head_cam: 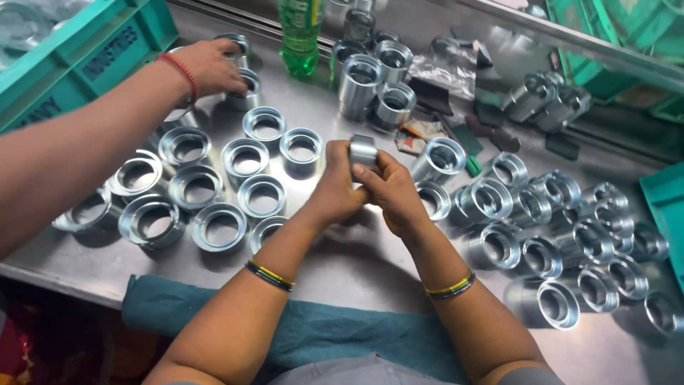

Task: Inspecting and marking metal rings at an industrial work station.

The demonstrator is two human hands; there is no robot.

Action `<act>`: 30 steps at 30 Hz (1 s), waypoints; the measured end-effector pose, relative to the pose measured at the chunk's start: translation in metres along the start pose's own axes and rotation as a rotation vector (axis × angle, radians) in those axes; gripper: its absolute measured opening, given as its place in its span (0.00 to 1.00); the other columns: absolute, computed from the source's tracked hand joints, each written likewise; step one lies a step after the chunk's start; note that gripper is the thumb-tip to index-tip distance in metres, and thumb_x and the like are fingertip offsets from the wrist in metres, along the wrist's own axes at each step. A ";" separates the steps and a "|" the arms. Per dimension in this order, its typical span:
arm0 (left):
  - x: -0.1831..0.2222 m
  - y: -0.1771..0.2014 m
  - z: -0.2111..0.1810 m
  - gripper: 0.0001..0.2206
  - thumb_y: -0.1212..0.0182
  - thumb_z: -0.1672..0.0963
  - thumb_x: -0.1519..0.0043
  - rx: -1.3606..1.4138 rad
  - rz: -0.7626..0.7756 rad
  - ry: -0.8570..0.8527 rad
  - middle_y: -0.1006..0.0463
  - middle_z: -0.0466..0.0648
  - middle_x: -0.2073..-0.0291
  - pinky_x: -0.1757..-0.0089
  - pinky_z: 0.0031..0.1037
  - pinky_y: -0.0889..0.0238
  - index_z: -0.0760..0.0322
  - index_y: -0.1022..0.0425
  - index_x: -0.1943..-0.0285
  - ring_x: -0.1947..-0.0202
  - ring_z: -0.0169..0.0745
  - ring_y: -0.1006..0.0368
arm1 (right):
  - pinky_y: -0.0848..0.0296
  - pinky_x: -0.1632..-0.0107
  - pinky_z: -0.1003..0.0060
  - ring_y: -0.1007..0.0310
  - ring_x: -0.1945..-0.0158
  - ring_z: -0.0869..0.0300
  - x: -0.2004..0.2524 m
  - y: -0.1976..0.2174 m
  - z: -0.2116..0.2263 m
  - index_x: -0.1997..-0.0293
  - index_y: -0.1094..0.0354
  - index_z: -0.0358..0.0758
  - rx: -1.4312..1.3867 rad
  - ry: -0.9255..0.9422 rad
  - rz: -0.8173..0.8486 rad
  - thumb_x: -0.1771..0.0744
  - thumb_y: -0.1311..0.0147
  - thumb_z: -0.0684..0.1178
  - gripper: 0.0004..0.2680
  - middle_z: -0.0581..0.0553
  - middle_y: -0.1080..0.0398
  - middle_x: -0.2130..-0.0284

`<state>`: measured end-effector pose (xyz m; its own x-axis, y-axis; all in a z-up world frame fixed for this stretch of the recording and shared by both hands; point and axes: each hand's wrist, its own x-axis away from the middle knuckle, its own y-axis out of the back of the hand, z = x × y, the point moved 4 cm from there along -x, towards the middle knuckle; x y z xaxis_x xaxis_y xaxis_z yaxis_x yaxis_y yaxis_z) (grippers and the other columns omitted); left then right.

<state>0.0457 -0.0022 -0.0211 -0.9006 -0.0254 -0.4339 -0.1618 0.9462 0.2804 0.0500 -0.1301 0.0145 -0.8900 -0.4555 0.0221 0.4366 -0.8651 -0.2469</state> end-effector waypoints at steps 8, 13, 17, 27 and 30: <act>-0.003 0.045 -0.031 0.42 0.22 0.50 0.53 -0.624 -0.002 0.257 0.36 0.62 0.41 0.38 0.60 0.59 0.71 0.42 0.35 0.37 0.63 0.41 | 0.25 0.61 0.63 0.25 0.64 0.57 -0.087 0.001 0.014 0.49 0.28 0.35 0.734 0.107 0.090 0.34 0.38 0.48 0.11 0.42 0.24 0.64; -0.003 0.062 -0.040 0.24 0.30 0.49 0.46 -0.942 0.114 0.395 0.26 0.55 0.46 0.40 0.59 0.54 0.67 0.24 0.46 0.41 0.51 0.33 | 0.27 0.56 0.52 0.23 0.58 0.43 -0.158 -0.040 0.003 0.56 0.27 0.36 1.413 0.356 0.131 0.36 0.37 0.47 0.09 0.35 0.23 0.64; -0.002 0.062 -0.027 0.08 0.40 0.57 0.39 -0.949 0.381 0.540 0.19 0.50 0.53 0.39 0.56 0.52 0.59 0.17 0.54 0.44 0.48 0.29 | 0.28 0.53 0.46 0.26 0.54 0.38 -0.206 -0.031 -0.029 0.56 0.27 0.37 1.591 0.430 0.011 0.35 0.44 0.41 0.06 0.31 0.25 0.60; -0.010 0.046 -0.004 0.23 0.33 0.57 0.49 -0.105 0.028 0.490 0.22 0.54 0.54 0.45 0.49 0.42 0.61 0.31 0.44 0.49 0.58 0.25 | 0.22 0.55 0.60 0.18 0.59 0.52 -0.046 -0.022 0.029 0.47 0.28 0.37 0.949 0.183 -0.205 0.31 0.48 0.52 0.12 0.41 0.22 0.62; 0.001 0.016 -0.010 0.20 0.36 0.57 0.47 -0.034 0.068 0.254 0.18 0.55 0.54 0.43 0.41 0.36 0.58 0.30 0.44 0.48 0.57 0.23 | 0.25 0.50 0.57 0.26 0.47 0.49 -0.003 -0.009 0.027 0.36 0.40 0.27 0.957 0.462 -0.079 0.31 0.41 0.55 0.22 0.33 0.31 0.48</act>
<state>0.0384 0.0094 -0.0080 -0.9817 -0.0461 -0.1850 -0.1065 0.9373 0.3318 0.0522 -0.1265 0.0433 -0.7959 -0.4411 -0.4147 0.1184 -0.7852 0.6078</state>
